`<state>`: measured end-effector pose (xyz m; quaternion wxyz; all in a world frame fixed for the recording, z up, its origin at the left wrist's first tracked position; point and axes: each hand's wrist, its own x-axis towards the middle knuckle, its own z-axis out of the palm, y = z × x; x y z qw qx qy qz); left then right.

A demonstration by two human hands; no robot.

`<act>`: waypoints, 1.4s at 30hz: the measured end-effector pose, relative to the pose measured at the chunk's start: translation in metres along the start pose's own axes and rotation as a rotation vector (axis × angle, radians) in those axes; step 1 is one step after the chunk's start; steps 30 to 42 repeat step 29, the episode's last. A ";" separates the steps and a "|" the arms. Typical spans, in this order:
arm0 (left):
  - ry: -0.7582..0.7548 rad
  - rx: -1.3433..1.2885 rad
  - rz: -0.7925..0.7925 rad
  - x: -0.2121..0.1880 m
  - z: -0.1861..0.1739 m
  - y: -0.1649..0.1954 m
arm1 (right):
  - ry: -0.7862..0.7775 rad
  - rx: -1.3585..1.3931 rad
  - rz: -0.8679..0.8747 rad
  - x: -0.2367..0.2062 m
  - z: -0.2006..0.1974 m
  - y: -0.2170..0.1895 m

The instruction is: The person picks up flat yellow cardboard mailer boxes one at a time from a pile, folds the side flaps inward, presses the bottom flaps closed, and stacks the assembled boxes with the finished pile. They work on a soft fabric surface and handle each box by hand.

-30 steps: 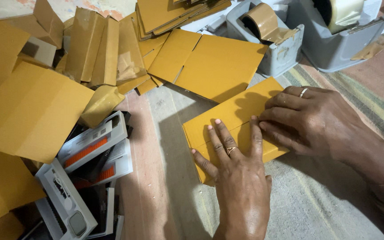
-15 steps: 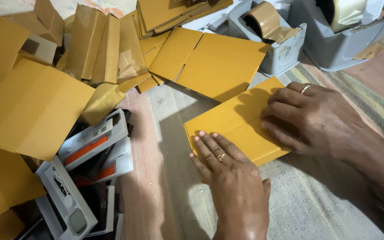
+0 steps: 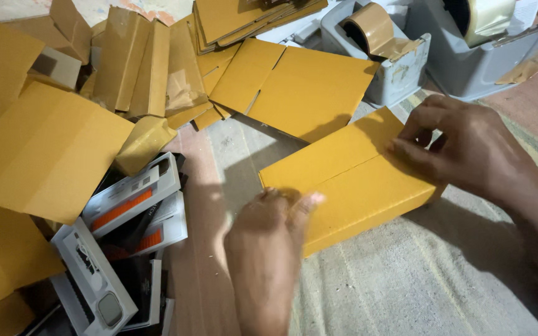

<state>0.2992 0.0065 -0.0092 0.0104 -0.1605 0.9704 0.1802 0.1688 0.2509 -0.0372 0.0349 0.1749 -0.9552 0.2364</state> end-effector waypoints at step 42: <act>-0.557 -0.943 0.057 0.072 0.025 -0.075 | -0.361 0.310 0.288 0.015 0.000 0.011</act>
